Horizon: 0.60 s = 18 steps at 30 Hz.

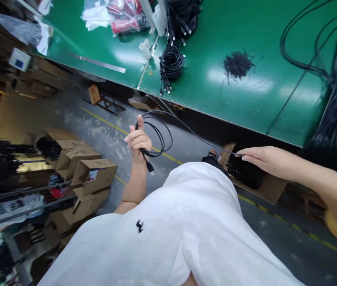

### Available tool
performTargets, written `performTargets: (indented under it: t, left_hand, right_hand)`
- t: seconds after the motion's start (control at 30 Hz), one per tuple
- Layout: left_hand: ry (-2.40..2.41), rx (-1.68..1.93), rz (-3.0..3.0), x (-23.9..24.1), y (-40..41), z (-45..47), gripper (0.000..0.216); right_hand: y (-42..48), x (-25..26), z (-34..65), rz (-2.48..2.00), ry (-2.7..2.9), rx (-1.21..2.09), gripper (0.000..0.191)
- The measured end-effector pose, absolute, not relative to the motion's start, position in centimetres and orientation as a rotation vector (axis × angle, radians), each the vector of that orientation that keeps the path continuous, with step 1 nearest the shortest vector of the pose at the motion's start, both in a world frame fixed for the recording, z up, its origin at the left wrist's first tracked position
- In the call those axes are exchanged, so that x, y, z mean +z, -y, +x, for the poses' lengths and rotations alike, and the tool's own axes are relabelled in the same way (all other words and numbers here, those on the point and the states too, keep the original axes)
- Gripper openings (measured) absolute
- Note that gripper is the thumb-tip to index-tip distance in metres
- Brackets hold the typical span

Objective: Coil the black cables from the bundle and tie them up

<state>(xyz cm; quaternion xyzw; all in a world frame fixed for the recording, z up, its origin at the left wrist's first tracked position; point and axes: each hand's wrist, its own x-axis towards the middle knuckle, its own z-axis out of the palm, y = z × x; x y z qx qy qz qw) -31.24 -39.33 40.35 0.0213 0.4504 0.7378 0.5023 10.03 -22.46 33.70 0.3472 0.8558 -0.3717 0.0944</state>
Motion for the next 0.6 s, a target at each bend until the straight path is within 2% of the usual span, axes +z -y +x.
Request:
performTargets:
  t: [0.1,0.17,0.27,0.33,0.4,0.6]
  left_hand:
    - [-1.11,1.901,0.127,40.2,40.8,-33.9,0.043]
    - [-1.134,1.909,0.144,39.9,41.3,-35.1,0.042]
    - [-1.156,1.68,0.118,38.9,41.2,-34.6,0.035]
    - [-1.155,1.413,0.149,37.7,40.8,-32.9,0.03]
    - [-1.129,1.167,0.239,36.6,40.5,-30.6,0.03]
    - [-0.879,0.782,0.401,35.9,40.9,-25.7,0.045]
  right_hand:
    - [23.4,31.2,10.1,1.435,-2.403,-1.38,0.044]
    - [24.8,30.7,9.6,1.544,-2.472,-1.264,0.046]
    - [27.2,32.8,6.4,1.011,-2.695,-1.124,0.047]
    - [28.2,35.3,3.0,0.576,-2.757,-1.219,0.047]
    - [28.2,37.6,-0.4,0.34,-2.789,-1.35,0.047]
    - [25.5,38.9,-5.2,0.463,-2.919,-1.344,0.038]
